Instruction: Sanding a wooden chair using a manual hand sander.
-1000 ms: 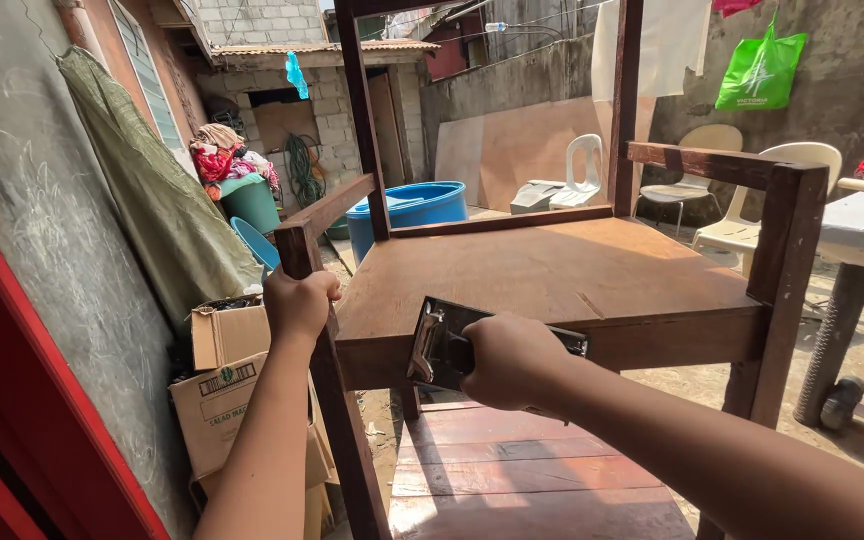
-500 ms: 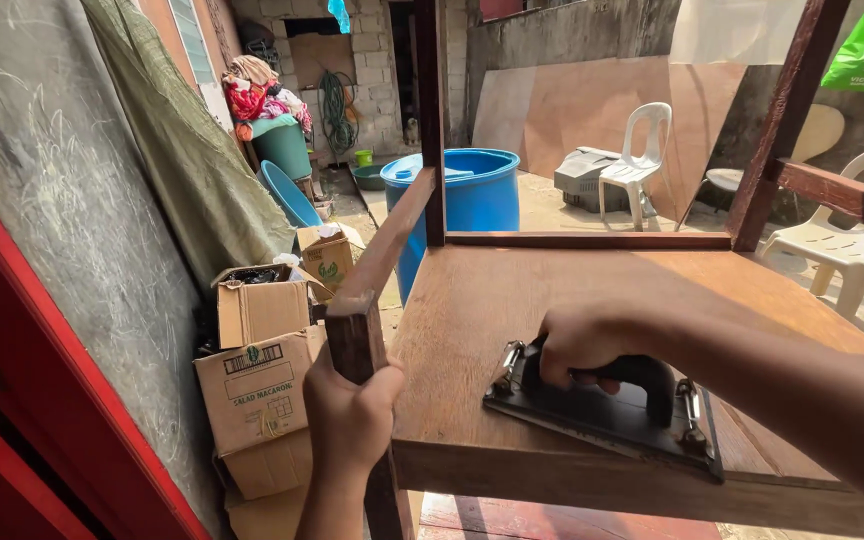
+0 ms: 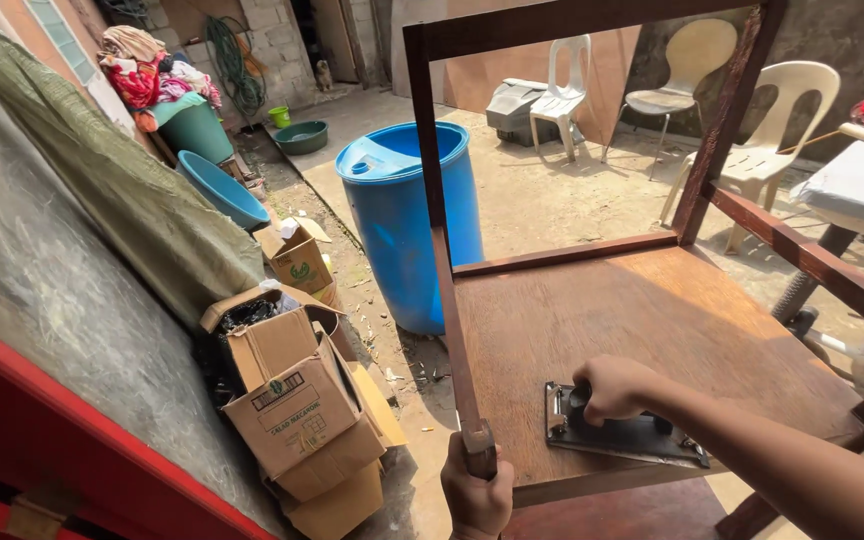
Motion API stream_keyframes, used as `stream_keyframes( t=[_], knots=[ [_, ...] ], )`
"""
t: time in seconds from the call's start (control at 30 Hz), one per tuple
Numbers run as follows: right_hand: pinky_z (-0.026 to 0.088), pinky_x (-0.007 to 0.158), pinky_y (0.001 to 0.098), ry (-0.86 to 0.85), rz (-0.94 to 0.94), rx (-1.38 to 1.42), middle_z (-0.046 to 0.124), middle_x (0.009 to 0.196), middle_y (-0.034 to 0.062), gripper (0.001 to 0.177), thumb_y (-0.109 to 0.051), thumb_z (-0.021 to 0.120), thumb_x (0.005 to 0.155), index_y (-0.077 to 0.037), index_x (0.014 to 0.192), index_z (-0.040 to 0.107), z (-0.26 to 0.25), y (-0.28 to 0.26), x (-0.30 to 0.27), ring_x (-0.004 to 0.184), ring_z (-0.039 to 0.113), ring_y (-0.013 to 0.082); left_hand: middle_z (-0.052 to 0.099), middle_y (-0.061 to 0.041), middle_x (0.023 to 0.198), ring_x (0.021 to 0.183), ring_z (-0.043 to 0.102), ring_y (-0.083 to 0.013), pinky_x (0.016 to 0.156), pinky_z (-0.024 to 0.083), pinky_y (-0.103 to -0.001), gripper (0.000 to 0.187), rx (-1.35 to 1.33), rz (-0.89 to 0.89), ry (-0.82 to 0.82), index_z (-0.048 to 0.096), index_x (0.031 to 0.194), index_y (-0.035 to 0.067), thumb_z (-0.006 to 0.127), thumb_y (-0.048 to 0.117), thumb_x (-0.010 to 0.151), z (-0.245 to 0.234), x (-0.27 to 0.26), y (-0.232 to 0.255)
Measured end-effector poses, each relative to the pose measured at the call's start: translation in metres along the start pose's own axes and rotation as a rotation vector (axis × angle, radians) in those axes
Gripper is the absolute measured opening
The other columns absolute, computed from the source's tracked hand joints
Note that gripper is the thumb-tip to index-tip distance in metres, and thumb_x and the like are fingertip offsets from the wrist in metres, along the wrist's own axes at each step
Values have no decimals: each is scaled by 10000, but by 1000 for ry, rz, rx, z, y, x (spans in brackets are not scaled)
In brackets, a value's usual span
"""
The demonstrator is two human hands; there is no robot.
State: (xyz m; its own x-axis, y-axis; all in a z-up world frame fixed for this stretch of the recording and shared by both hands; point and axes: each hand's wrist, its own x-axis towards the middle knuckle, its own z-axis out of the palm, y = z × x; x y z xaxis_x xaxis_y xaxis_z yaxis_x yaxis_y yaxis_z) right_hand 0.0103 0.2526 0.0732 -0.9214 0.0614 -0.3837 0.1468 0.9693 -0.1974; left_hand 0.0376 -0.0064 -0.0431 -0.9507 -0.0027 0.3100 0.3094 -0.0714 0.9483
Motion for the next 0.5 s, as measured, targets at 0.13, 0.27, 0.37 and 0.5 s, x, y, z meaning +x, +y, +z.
stream_keyframes(
  t=[0.13,0.27,0.37,0.5],
  knots=[
    [556,812,444,7,11,21,745,947,143,418,-217,807,568,-89,961,752,-7,1,-6,954,703,338,675,-52,684,602,672,-152,599,555,-292,210,66,-82,-61,617,894,47,676,12,694,5,2,-6],
    [554,789,460,-17,43,52,734,936,152,428,-202,806,568,-91,976,737,-5,5,-5,936,701,349,688,-55,694,616,683,-165,597,560,-306,232,1,-63,-58,614,911,49,672,13,689,4,0,4],
    [556,783,451,-26,6,77,745,911,151,428,-198,816,553,-85,959,745,1,13,5,919,710,344,689,-53,697,615,708,-177,600,566,-307,260,88,15,-79,606,944,58,665,22,694,0,1,13],
    [555,784,458,-41,26,40,745,896,151,430,-219,818,549,-89,953,746,3,8,0,901,716,347,663,-76,704,628,672,-216,624,557,-306,276,109,-34,-117,602,990,47,675,29,725,-11,-5,8]
  ],
)
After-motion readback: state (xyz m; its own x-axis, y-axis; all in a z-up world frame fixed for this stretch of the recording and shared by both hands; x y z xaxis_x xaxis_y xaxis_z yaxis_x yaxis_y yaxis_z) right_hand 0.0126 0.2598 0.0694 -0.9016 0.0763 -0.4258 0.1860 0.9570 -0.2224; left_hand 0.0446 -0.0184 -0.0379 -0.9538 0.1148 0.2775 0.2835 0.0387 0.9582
